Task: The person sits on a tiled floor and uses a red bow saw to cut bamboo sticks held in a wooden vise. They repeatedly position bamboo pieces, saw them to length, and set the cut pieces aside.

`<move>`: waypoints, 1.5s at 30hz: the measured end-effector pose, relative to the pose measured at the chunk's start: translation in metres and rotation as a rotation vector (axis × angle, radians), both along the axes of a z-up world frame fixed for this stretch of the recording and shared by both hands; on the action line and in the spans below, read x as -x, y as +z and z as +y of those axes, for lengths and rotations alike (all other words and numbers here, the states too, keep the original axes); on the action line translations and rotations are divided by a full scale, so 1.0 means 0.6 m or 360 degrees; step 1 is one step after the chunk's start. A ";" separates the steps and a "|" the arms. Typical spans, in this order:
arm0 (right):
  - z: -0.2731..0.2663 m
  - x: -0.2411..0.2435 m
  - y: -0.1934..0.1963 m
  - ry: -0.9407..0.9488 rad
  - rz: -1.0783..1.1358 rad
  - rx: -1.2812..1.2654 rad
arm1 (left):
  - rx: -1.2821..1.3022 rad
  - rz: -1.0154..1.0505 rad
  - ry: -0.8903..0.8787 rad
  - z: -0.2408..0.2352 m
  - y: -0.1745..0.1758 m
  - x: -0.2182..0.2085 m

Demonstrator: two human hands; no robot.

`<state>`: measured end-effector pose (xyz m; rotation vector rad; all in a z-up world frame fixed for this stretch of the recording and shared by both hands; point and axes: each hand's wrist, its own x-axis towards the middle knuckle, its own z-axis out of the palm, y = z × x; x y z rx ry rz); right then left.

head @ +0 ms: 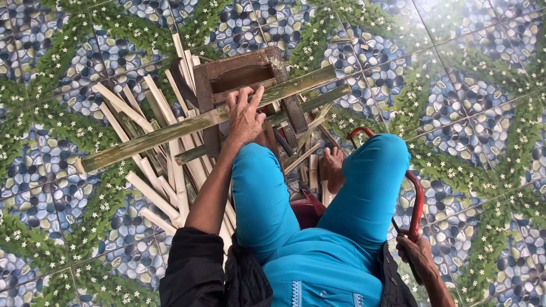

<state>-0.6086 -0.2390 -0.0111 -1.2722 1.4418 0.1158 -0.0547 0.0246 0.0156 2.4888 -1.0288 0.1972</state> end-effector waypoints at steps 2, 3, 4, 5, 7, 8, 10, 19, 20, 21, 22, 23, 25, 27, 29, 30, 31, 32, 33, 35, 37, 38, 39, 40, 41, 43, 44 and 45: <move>-0.009 0.003 -0.011 0.0076 -0.0003 0.0116 | 0.0027 -0.0037 -0.0002 0.001 -0.003 -0.001; -0.015 0.005 -0.007 0.0077 -0.0003 0.0114 | 0.0025 -0.0037 -0.0002 0.001 -0.003 -0.001; -0.023 0.007 -0.002 0.0117 0.0015 0.0157 | 0.0021 -0.0045 0.0003 0.000 -0.004 -0.001; -0.031 0.009 0.003 0.0156 0.0033 0.0200 | 0.0017 -0.0054 0.0008 0.000 -0.005 -0.001; -0.054 0.025 0.002 0.0248 0.0128 0.0255 | 0.0023 -0.0047 0.0009 0.001 -0.004 0.002; -0.070 0.031 0.002 0.0344 0.0217 0.0315 | 0.0034 -0.0045 0.0015 -0.002 -0.003 0.001; -0.077 0.043 0.020 0.0335 0.0234 0.0258 | 0.0029 -0.0060 0.0020 -0.004 -0.006 0.001; -0.058 0.041 0.072 0.0160 0.0118 -0.0026 | 0.0062 -0.0016 0.0020 -0.004 0.003 0.007; -0.059 0.042 0.070 0.0110 0.0127 -0.0057 | 0.0081 -0.0003 0.0012 -0.004 0.004 0.006; -0.058 0.045 0.070 0.0104 0.0124 -0.0058 | 0.0080 -0.0006 0.0005 -0.003 0.003 0.005; -0.059 0.048 0.071 0.0102 0.0117 -0.0061 | 0.0075 -0.0001 0.0012 -0.003 0.002 0.006; -0.060 0.051 0.072 0.0101 0.0110 -0.0064 | 0.0069 0.0003 0.0019 -0.003 0.001 0.006; -0.052 0.047 0.081 0.0085 0.0123 -0.0075 | 0.0073 0.0032 0.0016 -0.003 0.006 0.007; -0.050 0.048 0.079 0.0070 0.0134 -0.0089 | 0.0074 0.0060 0.0014 -0.001 0.009 0.008; -0.050 0.055 0.067 0.0009 0.0133 -0.0100 | 0.0087 0.0047 -0.0004 0.000 0.010 0.008; -0.050 0.060 0.059 0.0005 0.0134 -0.0101 | 0.0086 0.0048 -0.0008 0.001 0.008 0.007; -0.050 0.065 0.051 -0.0029 0.0128 -0.0090 | 0.0077 0.0053 -0.0005 0.001 0.007 0.007; -0.052 0.067 0.043 -0.0061 0.0118 -0.0077 | 0.0070 0.0055 -0.0001 0.001 0.007 0.005; -0.048 0.067 0.047 -0.0063 0.0115 -0.0077 | 0.0070 0.0053 -0.0003 0.001 0.006 0.006; -0.044 0.063 0.053 -0.0085 0.0100 -0.0077 | 0.0084 0.0056 -0.0004 0.001 0.006 0.005; -0.042 0.062 0.057 -0.0073 0.0084 -0.0077 | 0.0082 0.0045 -0.0004 0.002 0.005 0.005; -0.042 0.062 0.059 -0.0061 0.0068 -0.0075 | 0.0081 0.0034 -0.0004 0.001 0.004 0.006; -0.041 0.062 0.060 -0.0065 0.0071 -0.0077 | 0.0079 0.0037 -0.0008 0.003 0.005 0.007; -0.041 0.061 0.062 -0.0062 0.0047 -0.0093 | 0.0077 0.0053 -0.0012 0.003 0.007 0.007; -0.040 0.060 0.063 -0.0059 0.0024 -0.0109 | 0.0075 0.0070 -0.0016 0.003 0.009 0.008; -0.039 0.057 0.066 -0.0075 0.0016 -0.0101 | 0.0088 0.0059 -0.0029 0.002 0.009 0.006; -0.038 0.056 0.068 -0.0078 0.0013 -0.0099 | 0.0095 0.0053 -0.0030 0.005 0.008 0.007; -0.040 0.059 0.069 -0.0079 0.0016 -0.0100 | 0.0094 0.0056 -0.0031 0.004 0.007 0.007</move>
